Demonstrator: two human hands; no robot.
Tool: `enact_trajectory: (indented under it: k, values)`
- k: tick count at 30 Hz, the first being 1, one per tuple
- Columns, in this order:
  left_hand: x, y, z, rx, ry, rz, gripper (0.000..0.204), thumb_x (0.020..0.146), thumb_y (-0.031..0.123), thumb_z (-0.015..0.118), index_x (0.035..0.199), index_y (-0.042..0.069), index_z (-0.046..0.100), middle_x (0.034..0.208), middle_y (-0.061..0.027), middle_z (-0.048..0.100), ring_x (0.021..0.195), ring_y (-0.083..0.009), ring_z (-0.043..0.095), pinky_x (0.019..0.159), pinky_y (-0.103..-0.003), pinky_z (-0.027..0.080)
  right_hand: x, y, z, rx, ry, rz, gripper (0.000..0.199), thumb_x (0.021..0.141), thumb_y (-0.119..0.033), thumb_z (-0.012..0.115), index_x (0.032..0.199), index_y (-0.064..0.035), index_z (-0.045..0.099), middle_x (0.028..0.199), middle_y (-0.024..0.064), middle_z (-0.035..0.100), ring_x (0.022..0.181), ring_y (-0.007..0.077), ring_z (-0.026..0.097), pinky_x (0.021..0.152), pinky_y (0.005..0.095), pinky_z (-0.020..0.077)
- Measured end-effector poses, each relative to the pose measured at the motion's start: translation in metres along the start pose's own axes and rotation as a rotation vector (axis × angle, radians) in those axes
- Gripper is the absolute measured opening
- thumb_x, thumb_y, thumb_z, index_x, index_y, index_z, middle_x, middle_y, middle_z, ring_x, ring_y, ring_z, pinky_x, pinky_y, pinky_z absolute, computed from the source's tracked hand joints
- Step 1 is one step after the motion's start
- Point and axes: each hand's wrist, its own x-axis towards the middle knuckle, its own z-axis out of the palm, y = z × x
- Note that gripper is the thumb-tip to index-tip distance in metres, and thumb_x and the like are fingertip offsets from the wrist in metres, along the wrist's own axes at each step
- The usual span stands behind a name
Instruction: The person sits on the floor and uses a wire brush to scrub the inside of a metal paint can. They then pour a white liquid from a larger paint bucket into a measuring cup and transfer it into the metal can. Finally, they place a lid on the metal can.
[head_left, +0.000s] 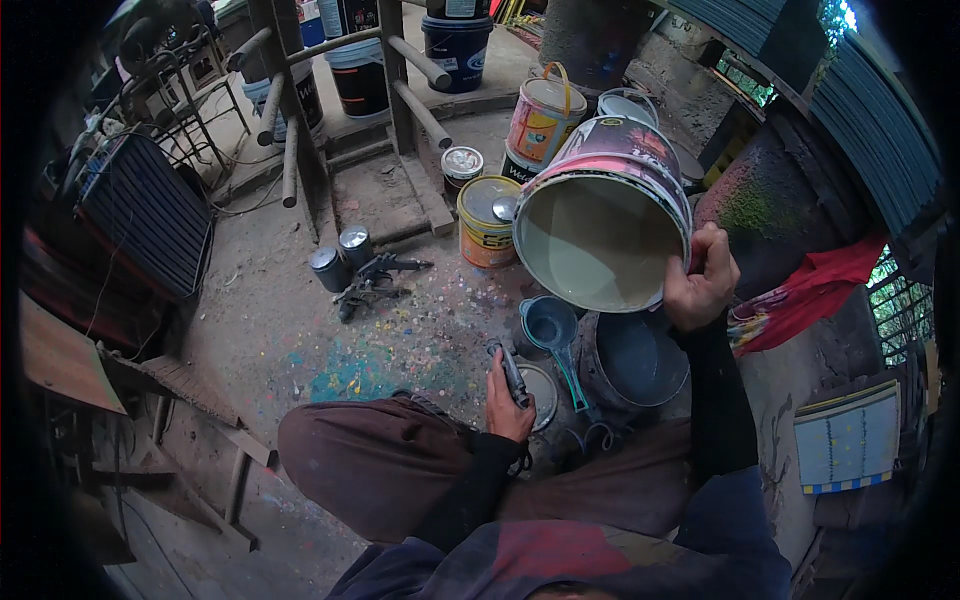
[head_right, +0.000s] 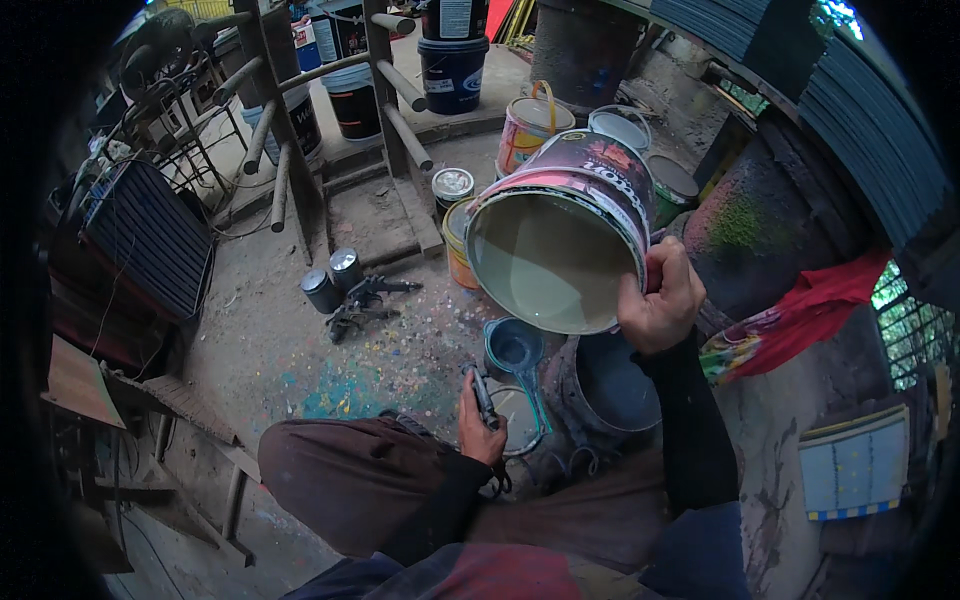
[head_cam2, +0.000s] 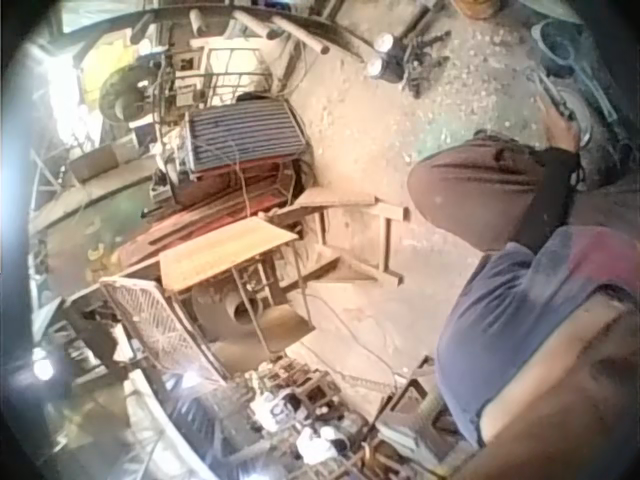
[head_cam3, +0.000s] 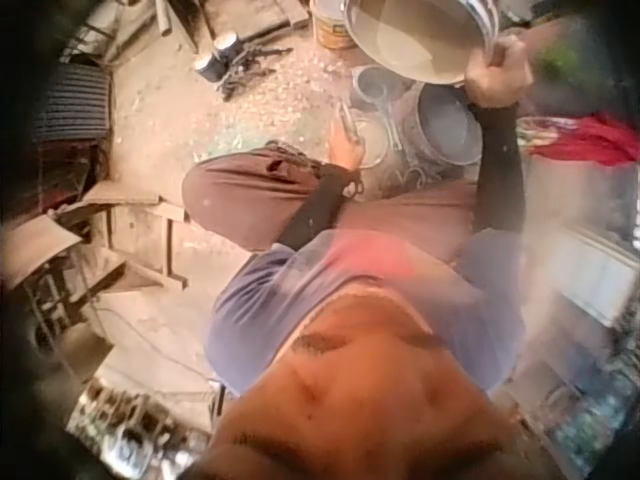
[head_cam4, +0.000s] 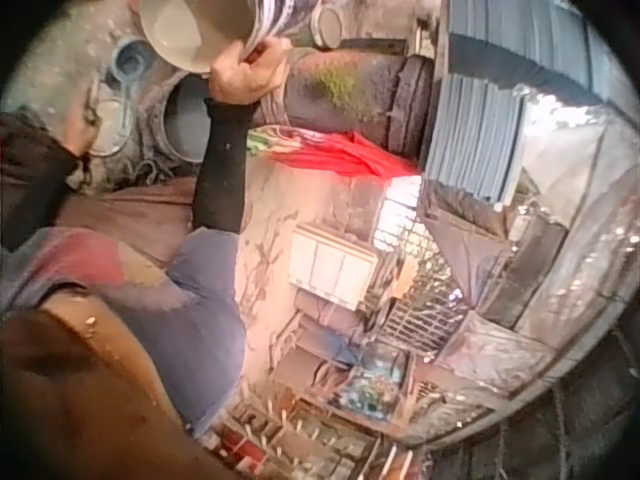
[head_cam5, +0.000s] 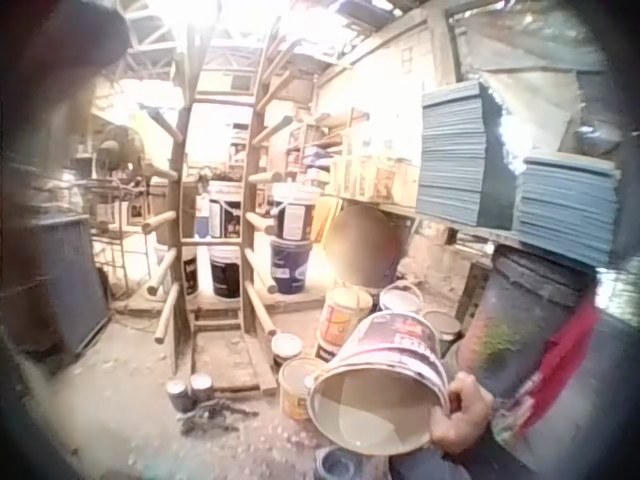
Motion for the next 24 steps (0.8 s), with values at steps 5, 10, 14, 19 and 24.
enact_trajectory:
  k: [5, 10, 14, 19, 24]
  values:
    - [-0.0005, -0.0010, 0.0002, 0.002, -0.010, -0.008, 0.088, 0.067, -0.003, 0.060, 0.145, 0.011, 0.022, 0.121, -0.0228, 0.045, 0.110, -0.0417, 0.048, 0.093, -0.042, 0.042, -0.0003, 0.0000, -0.0015, -0.016, 0.006, -0.044, 0.023, 0.066, 0.007, 0.061, 0.078, -0.0042, 0.044, 0.061, 0.0054, 0.036, 0.048, 0.0145, 0.037, 0.045, 0.0272, 0.0299]
    - [-0.0003, -0.0017, 0.0010, -0.002, -0.012, 0.014, 0.088, 0.067, -0.003, 0.061, 0.145, 0.009, 0.022, 0.122, -0.0226, 0.045, 0.112, -0.0412, 0.048, 0.095, -0.041, 0.041, -0.0049, 0.0002, -0.0041, 0.009, 0.012, -0.014, 0.024, 0.065, 0.007, 0.060, 0.078, -0.0044, 0.044, 0.062, 0.0062, 0.037, 0.048, 0.0154, 0.038, 0.045, 0.0285, 0.0304]
    - [-0.0010, -0.0017, 0.0006, -0.002, -0.011, 0.030, 0.088, 0.067, -0.004, 0.061, 0.145, 0.008, 0.022, 0.122, -0.0228, 0.045, 0.112, -0.0406, 0.047, 0.095, -0.041, 0.041, -0.0065, -0.0005, -0.0060, 0.020, 0.008, -0.012, 0.025, 0.065, 0.007, 0.060, 0.079, -0.0046, 0.044, 0.062, 0.0058, 0.037, 0.048, 0.0149, 0.037, 0.045, 0.0279, 0.0299]
    - [-0.0015, -0.0035, 0.0007, -0.011, -0.012, 0.040, 0.089, 0.067, -0.003, 0.062, 0.146, 0.008, 0.020, 0.121, -0.0230, 0.045, 0.112, -0.0404, 0.048, 0.095, -0.041, 0.041, -0.0072, -0.0004, -0.0083, 0.035, 0.009, -0.027, 0.025, 0.064, 0.007, 0.060, 0.080, -0.0050, 0.044, 0.062, 0.0044, 0.036, 0.048, 0.0125, 0.036, 0.044, 0.0260, 0.0284]
    - [-0.0021, -0.0047, 0.0001, 0.004, -0.020, 0.046, 0.089, 0.068, -0.003, 0.062, 0.146, 0.007, 0.019, 0.121, -0.0230, 0.045, 0.111, -0.0402, 0.048, 0.094, -0.041, 0.041, -0.0092, 0.0033, -0.0058, 0.051, 0.037, -0.048, 0.025, 0.063, 0.006, 0.060, 0.080, -0.0052, 0.044, 0.062, 0.0037, 0.036, 0.046, 0.0114, 0.034, 0.043, 0.0255, 0.0273]
